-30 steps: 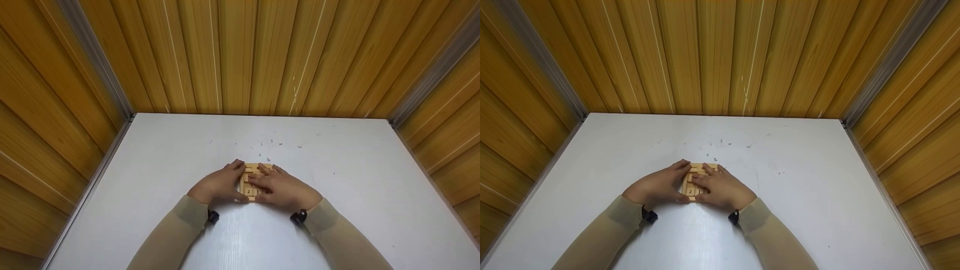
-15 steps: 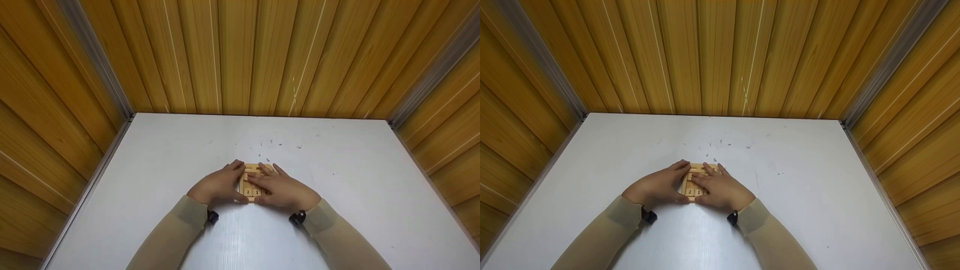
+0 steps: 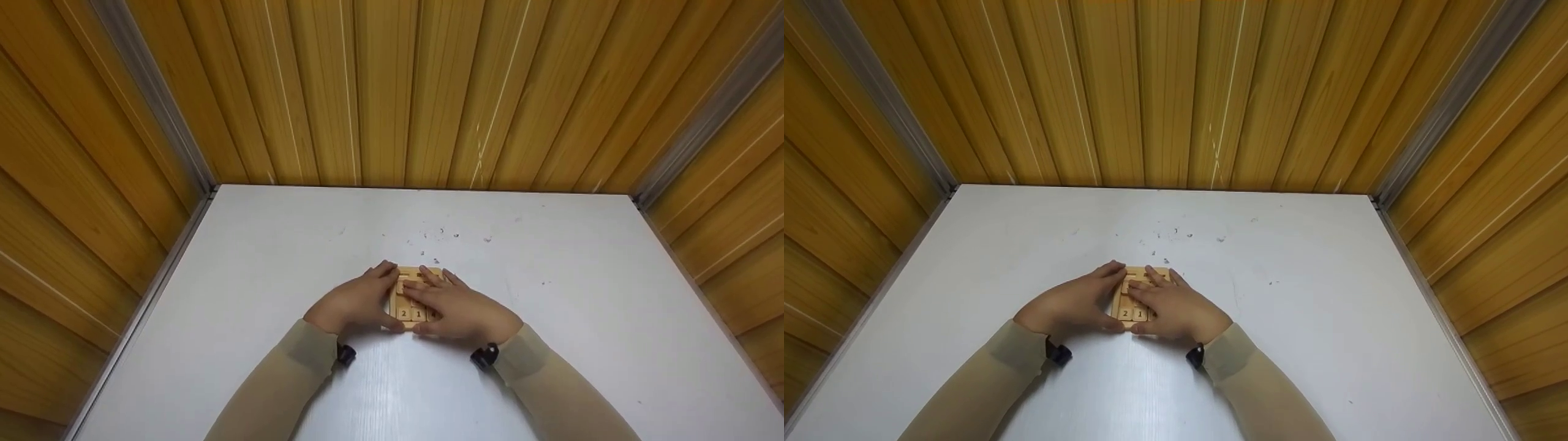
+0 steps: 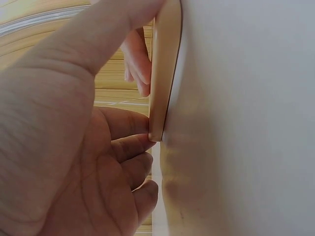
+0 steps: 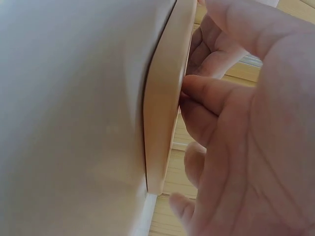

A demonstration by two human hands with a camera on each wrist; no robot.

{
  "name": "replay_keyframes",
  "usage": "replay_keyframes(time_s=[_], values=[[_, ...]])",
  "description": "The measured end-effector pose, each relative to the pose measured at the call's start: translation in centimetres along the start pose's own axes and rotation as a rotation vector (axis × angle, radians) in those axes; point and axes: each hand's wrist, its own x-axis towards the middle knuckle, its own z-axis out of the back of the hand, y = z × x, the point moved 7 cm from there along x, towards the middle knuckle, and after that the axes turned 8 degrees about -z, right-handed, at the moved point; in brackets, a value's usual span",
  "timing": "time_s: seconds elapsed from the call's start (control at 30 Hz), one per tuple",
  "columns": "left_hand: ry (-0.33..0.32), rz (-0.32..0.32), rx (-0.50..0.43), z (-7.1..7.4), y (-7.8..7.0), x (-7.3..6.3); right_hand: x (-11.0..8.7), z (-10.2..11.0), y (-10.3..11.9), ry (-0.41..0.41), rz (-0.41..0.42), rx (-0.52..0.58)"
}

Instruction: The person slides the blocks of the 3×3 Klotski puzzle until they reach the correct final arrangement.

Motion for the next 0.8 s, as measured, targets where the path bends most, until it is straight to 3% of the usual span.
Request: replay_keyframes(time_s=[0.27, 0.57, 0.8], values=[[0.0, 0.001, -0.002, -0.1, 0.0, 0.0, -0.5, 0.6, 1.0, -0.022, 0.037, -0.012], [0.006, -0.008, -0.005, 0.1, -0.1, 0.0, -1.2, 1.1, 2.5, -0.012, 0.168, -0.055], [0.014, 0.016, -0.014, 0.1, -0.2, 0.0, -1.7, 1.3, 3.1, -0.009, 0.186, -0.093]])
